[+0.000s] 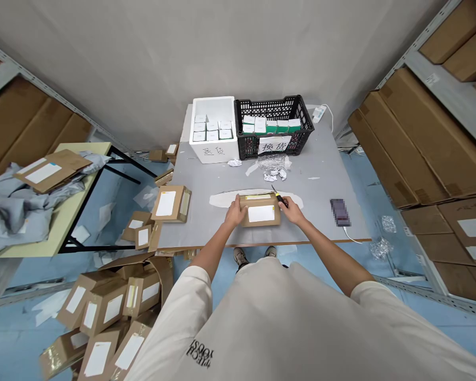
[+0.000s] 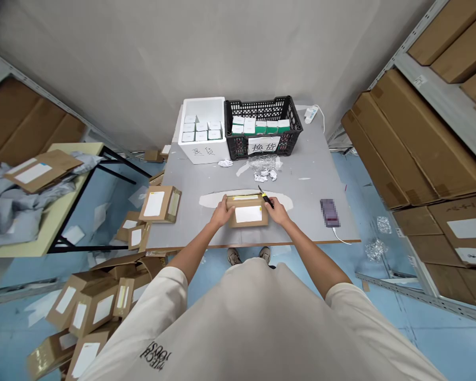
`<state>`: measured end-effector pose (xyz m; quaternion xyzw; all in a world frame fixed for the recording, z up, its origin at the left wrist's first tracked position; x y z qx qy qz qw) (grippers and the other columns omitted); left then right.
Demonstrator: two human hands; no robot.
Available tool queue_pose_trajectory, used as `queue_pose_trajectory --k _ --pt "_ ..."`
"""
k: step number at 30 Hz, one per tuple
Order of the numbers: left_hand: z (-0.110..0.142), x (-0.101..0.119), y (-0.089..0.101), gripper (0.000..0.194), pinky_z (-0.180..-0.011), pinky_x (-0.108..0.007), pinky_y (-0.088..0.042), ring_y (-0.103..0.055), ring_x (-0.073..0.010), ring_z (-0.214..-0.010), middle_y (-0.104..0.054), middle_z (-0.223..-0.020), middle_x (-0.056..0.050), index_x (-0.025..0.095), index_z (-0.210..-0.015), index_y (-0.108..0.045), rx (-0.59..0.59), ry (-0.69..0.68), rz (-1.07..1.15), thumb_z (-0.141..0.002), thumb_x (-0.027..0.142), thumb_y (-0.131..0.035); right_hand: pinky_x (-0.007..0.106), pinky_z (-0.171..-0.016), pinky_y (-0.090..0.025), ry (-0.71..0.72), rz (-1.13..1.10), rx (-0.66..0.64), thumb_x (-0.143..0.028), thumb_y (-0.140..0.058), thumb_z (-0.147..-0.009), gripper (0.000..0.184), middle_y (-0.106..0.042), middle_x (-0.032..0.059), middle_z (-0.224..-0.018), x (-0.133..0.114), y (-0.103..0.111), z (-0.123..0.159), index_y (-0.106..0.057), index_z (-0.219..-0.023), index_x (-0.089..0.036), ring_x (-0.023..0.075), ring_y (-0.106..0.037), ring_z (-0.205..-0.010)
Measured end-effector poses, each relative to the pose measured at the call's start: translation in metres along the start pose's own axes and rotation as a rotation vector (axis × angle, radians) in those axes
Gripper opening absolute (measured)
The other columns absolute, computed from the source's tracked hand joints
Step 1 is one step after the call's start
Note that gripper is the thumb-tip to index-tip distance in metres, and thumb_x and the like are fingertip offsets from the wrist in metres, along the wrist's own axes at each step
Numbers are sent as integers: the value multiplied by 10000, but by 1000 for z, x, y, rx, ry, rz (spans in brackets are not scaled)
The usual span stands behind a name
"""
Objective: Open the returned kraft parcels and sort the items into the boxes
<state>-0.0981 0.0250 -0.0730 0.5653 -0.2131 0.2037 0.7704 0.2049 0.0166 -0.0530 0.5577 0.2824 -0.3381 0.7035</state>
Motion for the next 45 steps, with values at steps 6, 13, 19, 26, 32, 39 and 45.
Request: queue_pose_trajectory --k 6,13,19,26,32,39,45 --pt "3 -10 -19 933 -942 -388 -513 -660 -303 -1214 -581 -1459 -222 162 -1656 -41 -64 -18 39 -936 385 -591 416 -962 -516 -38 39 -43 -535 -518 -950 413 -726 103 -1213 17 -15 5 -576 -1233 -241 273 -670 -1116" --pt "17 -14 -33 956 -936 -395 -507 -679 -313 -1194 -644 -1397 -216 143 -1656 42 -138 49 31 -945 304 -577 396 -911 -520 -60 34 -95 -546 -483 -959 420 -735 101 -1187 21 -30 9 -556 -1229 -232 268 -685 -1047" --pt "26 -5 -7 734 -873 -363 -493 -695 -299 -1089 -729 -1215 -152 167 -1623 -178 -68 86 49 -1006 419 -486 364 -821 -502 -54 71 21 -565 -485 -955 425 -747 81 -1078 10 -13 9 -549 -1228 -246 271 -689 -950" --pt "26 12 20 505 -859 -357 -464 -695 -310 -1058 -759 -1017 -94 236 -1432 -469 1 130 -19 -1029 538 -440 368 -812 -499 -68 32 123 -601 -456 -962 465 -738 87 -1073 -3 7 5 -528 -1253 -246 276 -684 -955" --pt "21 12 17 365 -873 -362 -494 -696 -249 -998 -695 -1206 -115 215 -1354 -462 142 74 78 -1023 369 -474 382 -924 -513 -76 -88 118 -592 -481 -948 475 -722 114 -1221 0 8 -9 -519 -1260 -235 254 -687 -1063" --pt "32 8 10 441 -912 -379 -553 -655 -236 -1126 -499 -1418 -156 199 -1385 -444 227 -120 121 -957 262 -528 385 -946 -539 -71 -163 119 -571 -465 -951 456 -714 111 -1249 5 10 -23 -512 -1260 -240 218 -715 -1044" --pt "28 35 -2 578 -1169 -507 -376 -381 -340 -1463 -382 -1569 -200 170 -1479 -445 189 -226 -240 -908 165 -534 403 -976 -539 -11 -129 81 -552 -465 -961 465 -686 122 -1314 -12 0 -35 -545 -1288 -231 243 -681 -1141"
Point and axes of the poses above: each hand's wrist, its own z-axis away from the middle knuckle, its own y-axis out of the back of the hand, x = y × z, the point moved 7 cm from there along -z, towards the middle knuckle
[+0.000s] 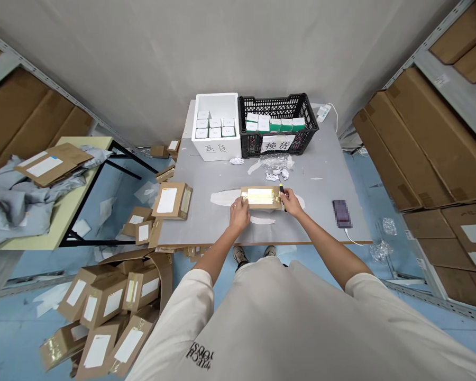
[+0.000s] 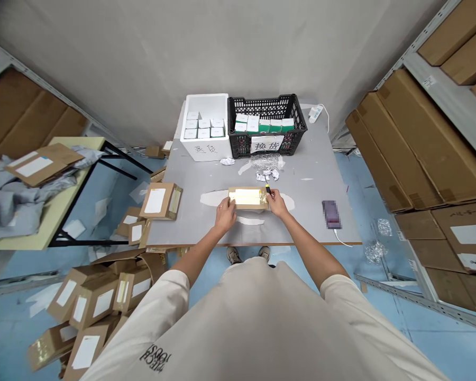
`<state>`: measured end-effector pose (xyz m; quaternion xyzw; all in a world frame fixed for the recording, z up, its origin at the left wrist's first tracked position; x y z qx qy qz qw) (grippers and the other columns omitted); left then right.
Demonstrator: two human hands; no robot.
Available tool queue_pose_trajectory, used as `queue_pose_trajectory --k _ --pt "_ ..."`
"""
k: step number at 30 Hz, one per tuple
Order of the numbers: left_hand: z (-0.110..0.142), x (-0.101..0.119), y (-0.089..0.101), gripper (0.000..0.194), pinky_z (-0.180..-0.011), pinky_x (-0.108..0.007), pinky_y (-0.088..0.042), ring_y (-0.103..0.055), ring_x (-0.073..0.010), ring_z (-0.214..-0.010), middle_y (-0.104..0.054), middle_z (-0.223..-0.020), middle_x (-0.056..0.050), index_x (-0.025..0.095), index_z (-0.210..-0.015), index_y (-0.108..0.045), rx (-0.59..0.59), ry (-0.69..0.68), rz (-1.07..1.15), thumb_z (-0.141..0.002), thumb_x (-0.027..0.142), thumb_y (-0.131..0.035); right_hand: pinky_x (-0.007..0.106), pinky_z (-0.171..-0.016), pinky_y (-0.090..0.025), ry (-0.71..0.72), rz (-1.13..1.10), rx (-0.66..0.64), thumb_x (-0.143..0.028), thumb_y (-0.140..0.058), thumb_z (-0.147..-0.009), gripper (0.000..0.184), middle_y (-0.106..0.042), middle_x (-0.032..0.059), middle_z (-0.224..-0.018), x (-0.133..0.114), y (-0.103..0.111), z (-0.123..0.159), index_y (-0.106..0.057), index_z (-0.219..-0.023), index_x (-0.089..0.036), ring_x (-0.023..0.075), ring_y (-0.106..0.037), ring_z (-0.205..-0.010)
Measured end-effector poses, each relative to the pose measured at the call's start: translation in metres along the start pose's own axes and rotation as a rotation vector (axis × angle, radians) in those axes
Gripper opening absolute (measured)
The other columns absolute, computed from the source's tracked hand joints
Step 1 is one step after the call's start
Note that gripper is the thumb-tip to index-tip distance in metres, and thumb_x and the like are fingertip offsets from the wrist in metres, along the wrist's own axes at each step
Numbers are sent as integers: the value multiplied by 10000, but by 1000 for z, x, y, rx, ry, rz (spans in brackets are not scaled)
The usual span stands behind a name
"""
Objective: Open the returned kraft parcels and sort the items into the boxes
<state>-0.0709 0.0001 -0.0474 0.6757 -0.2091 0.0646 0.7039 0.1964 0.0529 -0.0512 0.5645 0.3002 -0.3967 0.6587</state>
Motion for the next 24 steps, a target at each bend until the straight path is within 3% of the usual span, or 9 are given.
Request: queue_pose_trajectory --k 5,8,15,19,24 --pt "-6 14 -2 708 -1202 -533 -295 -351 -342 -1481 -405 -1580 -219 124 -1569 -348 -53 -15 -148 -880 135 -512 423 -1033 -516 99 140 13 -511 -435 -988 525 -638 146 -1389 -19 6 -9 -597 -1371 -192 270 -651 -1190" --pt "-8 14 -1 710 -1220 -516 -272 -301 -318 -1526 -364 -1634 -199 134 -1583 -335 -86 -50 -159 -890 145 -488 412 -1084 -473 202 260 -82 -464 -396 -1023 509 -663 108 -1387 -41 4 -14 -640 -1392 -212 275 -623 -1244" --pt "-6 4 -7 738 -1252 -498 -250 -228 -290 -1582 -274 -1703 -168 143 -1605 -307 -153 -62 -120 -888 162 -486 324 -901 -494 339 632 -407 -444 -435 -1034 432 -759 44 -1246 -94 -35 -20 -741 -1290 -277 271 -685 -1092" --pt "-3 0 -8 776 -1256 -535 -245 -208 -291 -1594 -260 -1710 -165 155 -1617 -284 -165 -72 -81 -869 137 -491 308 -846 -471 363 744 -469 -444 -442 -1034 422 -769 60 -1215 -111 -58 -22 -756 -1261 -276 273 -680 -1086" --pt "0 -3 -6 778 -1252 -548 -257 -212 -301 -1594 -269 -1705 -176 158 -1608 -305 -155 -80 -15 -855 114 -497 317 -819 -459 328 830 -450 -449 -433 -1035 429 -768 80 -1194 -116 -71 -26 -759 -1253 -274 281 -674 -1073"
Point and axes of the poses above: each hand's wrist, its own z-axis away from the middle knuckle, its own y-axis out of the back of the hand, x = y × z, the point moved 7 cm from there along -z, towards the middle knuckle
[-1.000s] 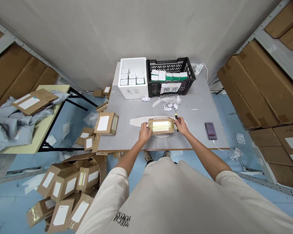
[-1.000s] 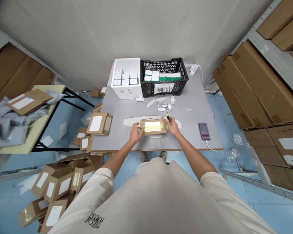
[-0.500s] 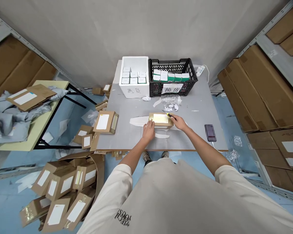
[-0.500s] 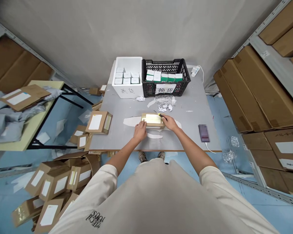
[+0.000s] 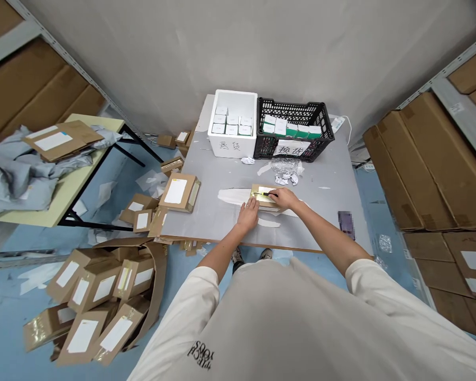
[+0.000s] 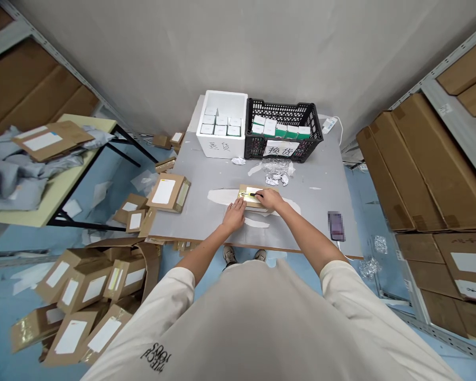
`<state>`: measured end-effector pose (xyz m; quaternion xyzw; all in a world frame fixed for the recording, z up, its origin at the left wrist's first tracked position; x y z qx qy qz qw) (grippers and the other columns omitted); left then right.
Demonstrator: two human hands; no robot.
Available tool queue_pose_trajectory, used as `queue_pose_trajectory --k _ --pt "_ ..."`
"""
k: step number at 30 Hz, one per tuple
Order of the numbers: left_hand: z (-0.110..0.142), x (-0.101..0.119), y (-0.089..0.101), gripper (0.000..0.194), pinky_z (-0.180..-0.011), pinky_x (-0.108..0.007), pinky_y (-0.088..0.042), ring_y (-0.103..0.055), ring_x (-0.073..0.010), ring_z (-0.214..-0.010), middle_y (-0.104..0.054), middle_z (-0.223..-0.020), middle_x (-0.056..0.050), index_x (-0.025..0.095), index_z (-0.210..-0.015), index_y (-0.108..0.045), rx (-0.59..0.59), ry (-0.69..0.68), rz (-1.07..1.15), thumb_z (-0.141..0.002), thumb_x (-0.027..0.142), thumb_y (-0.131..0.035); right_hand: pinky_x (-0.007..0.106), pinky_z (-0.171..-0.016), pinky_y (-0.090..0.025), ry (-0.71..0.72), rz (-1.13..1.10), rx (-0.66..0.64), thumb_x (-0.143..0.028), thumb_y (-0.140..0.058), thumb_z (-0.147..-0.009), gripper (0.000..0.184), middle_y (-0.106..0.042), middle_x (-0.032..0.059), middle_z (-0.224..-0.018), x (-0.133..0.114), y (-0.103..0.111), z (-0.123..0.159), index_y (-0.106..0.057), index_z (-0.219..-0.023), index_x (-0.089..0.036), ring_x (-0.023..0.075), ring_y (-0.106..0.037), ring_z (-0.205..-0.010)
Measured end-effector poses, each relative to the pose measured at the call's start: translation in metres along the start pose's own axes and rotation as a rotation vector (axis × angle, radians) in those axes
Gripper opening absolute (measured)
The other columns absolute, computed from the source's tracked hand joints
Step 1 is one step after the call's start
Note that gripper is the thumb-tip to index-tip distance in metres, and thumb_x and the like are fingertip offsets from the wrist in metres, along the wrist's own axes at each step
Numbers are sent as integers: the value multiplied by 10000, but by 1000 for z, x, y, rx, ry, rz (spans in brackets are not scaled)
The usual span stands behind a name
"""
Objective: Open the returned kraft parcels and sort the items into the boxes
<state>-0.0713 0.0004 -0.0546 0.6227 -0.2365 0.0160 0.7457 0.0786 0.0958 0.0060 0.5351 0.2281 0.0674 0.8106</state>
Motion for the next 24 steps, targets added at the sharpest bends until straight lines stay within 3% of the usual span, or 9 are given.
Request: queue_pose_trajectory --k 24 --pt "5 -15 6 745 -1231 -517 -300 -222 -295 -1588 -266 -1707 -169 147 -1585 -339 -43 -131 -4 -859 123 -506 318 -763 -435 5 49 -64 -417 -523 -973 348 -797 67 -1015 -16 3 -16 -802 -1135 -286 274 -685 -936"
Point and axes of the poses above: each hand's wrist, its own z-axis away from the middle knuckle, its own y-axis out of the back of the hand, x = y × z, the point moved 7 cm from there along -z, towards the middle knuckle
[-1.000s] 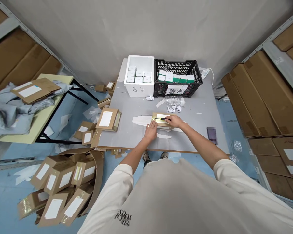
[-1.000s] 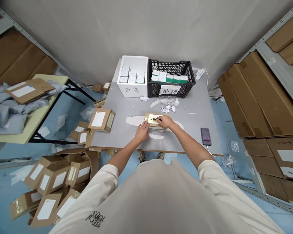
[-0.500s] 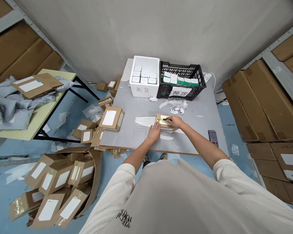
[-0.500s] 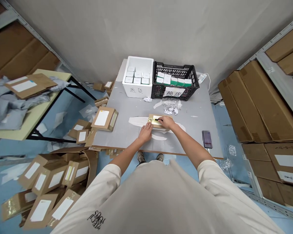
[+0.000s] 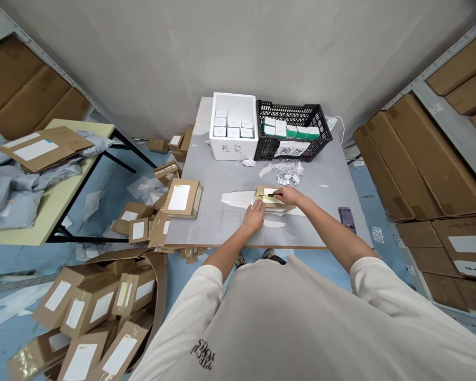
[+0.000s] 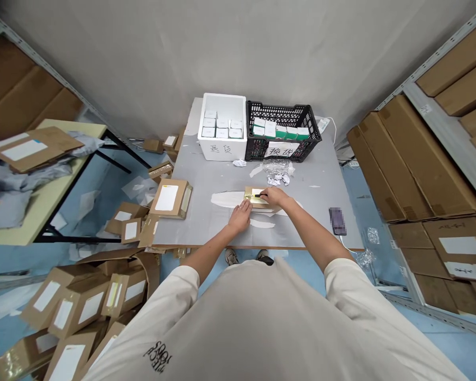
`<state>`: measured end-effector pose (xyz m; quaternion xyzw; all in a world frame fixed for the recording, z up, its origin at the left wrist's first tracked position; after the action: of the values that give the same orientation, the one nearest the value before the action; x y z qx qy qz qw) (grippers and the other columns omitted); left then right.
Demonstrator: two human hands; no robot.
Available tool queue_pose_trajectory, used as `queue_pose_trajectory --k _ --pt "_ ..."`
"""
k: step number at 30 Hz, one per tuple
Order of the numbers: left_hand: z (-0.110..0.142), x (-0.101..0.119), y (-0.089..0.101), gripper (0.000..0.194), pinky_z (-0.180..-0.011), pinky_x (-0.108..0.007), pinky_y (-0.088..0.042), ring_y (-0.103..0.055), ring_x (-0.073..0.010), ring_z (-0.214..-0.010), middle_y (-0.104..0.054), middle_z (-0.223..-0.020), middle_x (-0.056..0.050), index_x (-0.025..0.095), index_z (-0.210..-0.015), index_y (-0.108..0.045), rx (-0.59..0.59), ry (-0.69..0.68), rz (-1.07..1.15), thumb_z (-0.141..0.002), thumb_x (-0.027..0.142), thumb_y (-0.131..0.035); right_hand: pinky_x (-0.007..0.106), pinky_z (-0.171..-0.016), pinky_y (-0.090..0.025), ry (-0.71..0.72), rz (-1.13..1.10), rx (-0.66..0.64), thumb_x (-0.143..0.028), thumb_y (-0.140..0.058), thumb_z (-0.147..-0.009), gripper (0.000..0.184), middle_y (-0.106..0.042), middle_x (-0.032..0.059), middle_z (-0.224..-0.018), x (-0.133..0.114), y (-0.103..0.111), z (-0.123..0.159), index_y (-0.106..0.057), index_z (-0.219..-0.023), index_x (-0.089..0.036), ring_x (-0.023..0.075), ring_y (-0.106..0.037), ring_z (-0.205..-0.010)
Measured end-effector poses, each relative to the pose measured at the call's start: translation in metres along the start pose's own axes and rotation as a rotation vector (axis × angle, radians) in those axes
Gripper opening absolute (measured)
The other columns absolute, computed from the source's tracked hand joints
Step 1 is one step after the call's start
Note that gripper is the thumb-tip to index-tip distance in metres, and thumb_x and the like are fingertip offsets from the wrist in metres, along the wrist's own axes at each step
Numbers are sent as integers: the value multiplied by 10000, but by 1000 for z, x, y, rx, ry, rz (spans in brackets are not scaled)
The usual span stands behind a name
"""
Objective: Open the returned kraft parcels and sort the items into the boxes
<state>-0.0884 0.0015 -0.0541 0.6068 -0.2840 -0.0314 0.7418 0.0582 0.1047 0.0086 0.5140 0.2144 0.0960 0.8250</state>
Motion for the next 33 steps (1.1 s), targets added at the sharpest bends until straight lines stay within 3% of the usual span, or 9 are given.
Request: queue_pose_trajectory --k 12,27,33 --pt "-7 4 8 671 -1205 -474 -335 -332 -284 -1539 -399 -1639 -189 127 -1575 -354 65 43 0 -914 157 -472 325 -770 -442 -9 18 -18 -447 -575 -947 305 -784 101 -947 0 8 -6 -819 -949 -264 280 -683 -921" --pt "-20 18 5 653 -1171 -452 -371 -396 -315 -1500 -440 -1595 -238 85 -1559 -364 100 186 -71 -915 127 -467 392 -813 -486 -63 21 -35 -444 -544 -968 340 -760 161 -1050 40 3 6 -820 -1013 -250 330 -682 -989" --pt "-26 21 8 616 -1159 -437 -384 -443 -311 -1465 -486 -1557 -229 97 -1544 -393 93 216 -97 -931 116 -444 384 -794 -496 -62 36 -49 -431 -511 -981 349 -762 140 -1022 66 4 22 -814 -988 -258 310 -675 -962"
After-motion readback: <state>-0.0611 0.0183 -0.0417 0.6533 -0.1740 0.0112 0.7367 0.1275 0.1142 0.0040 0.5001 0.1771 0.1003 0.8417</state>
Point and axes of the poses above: each hand's wrist, its own z-axis away from the middle knuckle, its own y-axis out of the back of the hand, x = y × z, the point moved 7 cm from there along -z, towards the middle knuckle
